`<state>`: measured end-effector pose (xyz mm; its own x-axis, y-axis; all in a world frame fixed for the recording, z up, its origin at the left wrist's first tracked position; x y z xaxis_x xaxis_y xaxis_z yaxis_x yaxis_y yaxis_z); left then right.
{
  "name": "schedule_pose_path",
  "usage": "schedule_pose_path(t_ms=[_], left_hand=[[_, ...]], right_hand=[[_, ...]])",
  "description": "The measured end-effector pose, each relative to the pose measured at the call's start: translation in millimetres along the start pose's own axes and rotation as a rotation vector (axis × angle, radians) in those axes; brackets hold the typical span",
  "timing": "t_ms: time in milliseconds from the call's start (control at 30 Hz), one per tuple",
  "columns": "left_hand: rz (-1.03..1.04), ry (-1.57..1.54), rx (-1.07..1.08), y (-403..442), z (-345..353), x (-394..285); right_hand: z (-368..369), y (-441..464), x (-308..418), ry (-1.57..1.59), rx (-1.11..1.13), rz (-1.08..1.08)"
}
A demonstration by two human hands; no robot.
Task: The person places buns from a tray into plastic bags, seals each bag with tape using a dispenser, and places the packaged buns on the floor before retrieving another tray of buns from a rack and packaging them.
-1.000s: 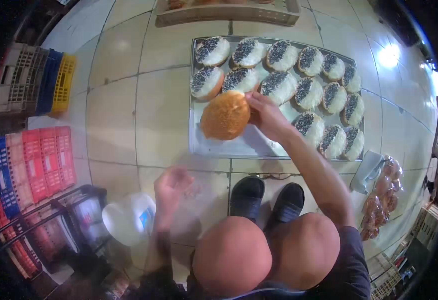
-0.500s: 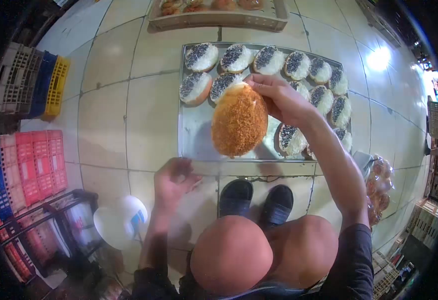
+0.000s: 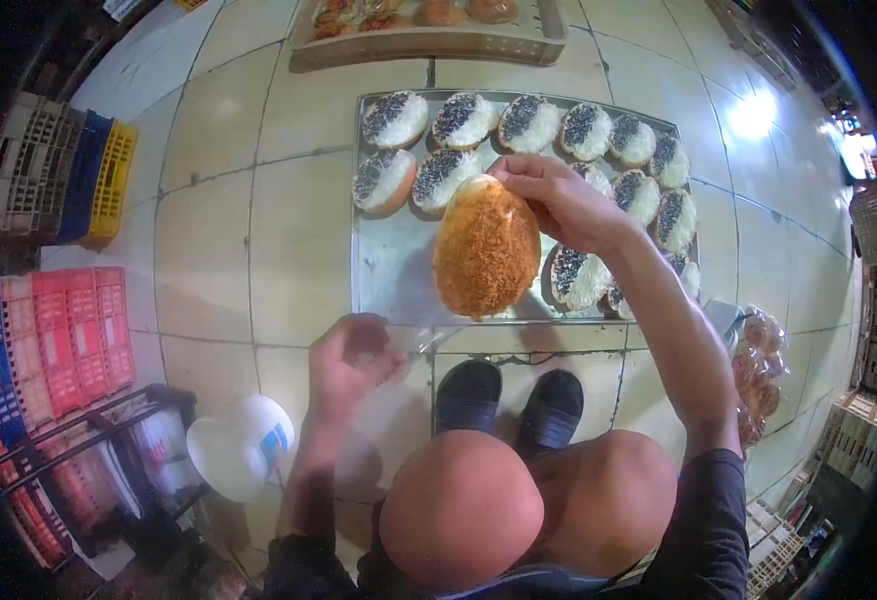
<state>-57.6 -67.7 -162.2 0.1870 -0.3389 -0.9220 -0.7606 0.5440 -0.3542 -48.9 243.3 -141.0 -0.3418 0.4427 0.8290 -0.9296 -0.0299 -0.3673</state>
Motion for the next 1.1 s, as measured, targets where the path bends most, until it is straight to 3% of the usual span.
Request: schedule_pose_path(t_ms=[167, 367, 533, 667, 833, 1100], left_hand=[[0.146, 0.115, 0.042, 1.4, 5.4, -14.1], [0.204, 0.006, 0.117, -0.3, 11.3, -25.4], [0.174, -0.03, 0.149, 0.2, 9.2, -30.0], [0.034, -0.072, 0.109, 1.1, 5.6, -24.6], [-0.025, 0.081, 0.034, 7.6, 7.7, -25.4], [-0.017, 0.035, 0.048, 9.0, 7.4, -12.9]], right_hand=[[7.4, 3.4, 6.1, -0.002, 0.018, -0.012], [1.5, 17.5, 8.3, -0.059, 0.028, -0.009], [8.2, 22.1, 16.2, -0.039, 0.05, -0.037], [15.0, 23.9, 17.3, -0.04, 0.156, 0.004], [20.6, 24.3, 6.6, 0.091, 0.085, 0.029], [14.0, 24.9, -0.8, 0.141, 0.075, 0.054]])
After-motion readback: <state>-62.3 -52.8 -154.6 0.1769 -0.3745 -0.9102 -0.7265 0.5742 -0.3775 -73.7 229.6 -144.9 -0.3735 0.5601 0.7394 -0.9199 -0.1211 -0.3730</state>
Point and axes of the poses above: each hand's wrist, its own y-axis towards the middle knuckle, its own z-axis out of the palm, x = y × z, the point moved 6 cm from there along y, towards the middle knuckle, and after that the axes turned 8 degrees about y, right-handed, at the moved point
